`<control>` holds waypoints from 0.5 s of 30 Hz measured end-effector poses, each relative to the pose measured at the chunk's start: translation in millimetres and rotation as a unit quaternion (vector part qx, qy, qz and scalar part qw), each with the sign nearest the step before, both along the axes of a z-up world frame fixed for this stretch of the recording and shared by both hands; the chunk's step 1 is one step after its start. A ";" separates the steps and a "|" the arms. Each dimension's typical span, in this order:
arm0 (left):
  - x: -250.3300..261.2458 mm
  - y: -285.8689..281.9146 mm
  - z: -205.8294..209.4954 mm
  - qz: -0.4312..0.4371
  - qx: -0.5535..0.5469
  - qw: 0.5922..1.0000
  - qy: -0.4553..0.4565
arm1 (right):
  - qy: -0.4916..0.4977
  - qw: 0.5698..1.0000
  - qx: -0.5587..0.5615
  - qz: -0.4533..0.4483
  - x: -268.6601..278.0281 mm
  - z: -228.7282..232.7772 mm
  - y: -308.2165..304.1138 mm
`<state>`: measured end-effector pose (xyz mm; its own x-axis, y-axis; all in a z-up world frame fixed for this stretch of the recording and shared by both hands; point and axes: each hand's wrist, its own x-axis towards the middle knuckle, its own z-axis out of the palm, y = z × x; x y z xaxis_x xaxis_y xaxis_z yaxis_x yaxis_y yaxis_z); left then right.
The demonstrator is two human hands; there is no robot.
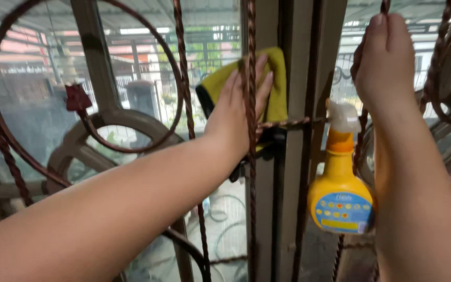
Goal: The person wipes the metal window grille with a yellow cloth, moving methodically along the bars and decorative elements. They occasionally spray a cleaning solution from a yellow bottle onto the grille before continuing to wipe it down.
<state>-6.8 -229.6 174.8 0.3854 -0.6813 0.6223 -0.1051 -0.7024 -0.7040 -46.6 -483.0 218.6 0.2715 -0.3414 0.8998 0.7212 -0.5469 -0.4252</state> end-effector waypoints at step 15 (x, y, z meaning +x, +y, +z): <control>49.5 -19.7 130.2 -0.104 -0.132 0.978 -0.123 | -0.010 0.999 0.003 -0.045 -5.7 1.8 10.9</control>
